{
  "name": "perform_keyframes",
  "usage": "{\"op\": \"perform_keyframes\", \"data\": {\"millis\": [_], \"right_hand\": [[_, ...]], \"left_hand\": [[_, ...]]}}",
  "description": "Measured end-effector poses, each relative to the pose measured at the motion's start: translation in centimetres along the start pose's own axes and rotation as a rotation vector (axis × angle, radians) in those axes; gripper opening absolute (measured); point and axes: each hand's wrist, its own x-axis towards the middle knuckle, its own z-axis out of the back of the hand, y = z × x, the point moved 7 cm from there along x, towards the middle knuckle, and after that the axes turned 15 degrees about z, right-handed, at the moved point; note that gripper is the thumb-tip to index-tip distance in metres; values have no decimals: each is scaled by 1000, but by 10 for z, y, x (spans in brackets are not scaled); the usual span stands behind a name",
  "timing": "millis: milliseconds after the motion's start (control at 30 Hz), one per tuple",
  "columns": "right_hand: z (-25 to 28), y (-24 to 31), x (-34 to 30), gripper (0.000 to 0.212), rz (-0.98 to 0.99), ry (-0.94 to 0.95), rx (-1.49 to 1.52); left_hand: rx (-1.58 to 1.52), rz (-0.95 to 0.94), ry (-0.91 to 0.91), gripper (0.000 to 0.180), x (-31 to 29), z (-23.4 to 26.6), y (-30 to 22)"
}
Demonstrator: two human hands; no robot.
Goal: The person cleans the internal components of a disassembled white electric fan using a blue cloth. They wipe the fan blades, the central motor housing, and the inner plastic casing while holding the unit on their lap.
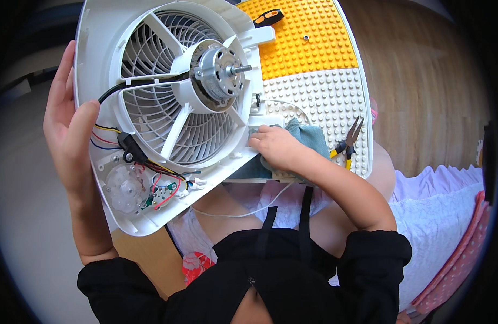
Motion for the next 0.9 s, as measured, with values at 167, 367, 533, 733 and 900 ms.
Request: {"op": "perform_keyframes", "data": {"millis": [167, 367, 533, 733, 900], "right_hand": [[49, -4, -34, 16, -229, 73, 98], [101, -31, -63, 18, -637, -204, 924], [103, -43, -59, 14, -349, -283, 183], [127, -77, -66, 24, -599, -588, 328], [145, -59, -64, 19, -549, -491, -797]], "left_hand": [[-28, -9, -23, 66, 3, 2, 4], [-28, 4, -4, 67, 1, 4, 9], [-34, -12, 0, 67, 6, 3, 8], [-33, 5, 0, 67, 3, 6, 8], [-69, -19, 8, 67, 7, 4, 11]]}}
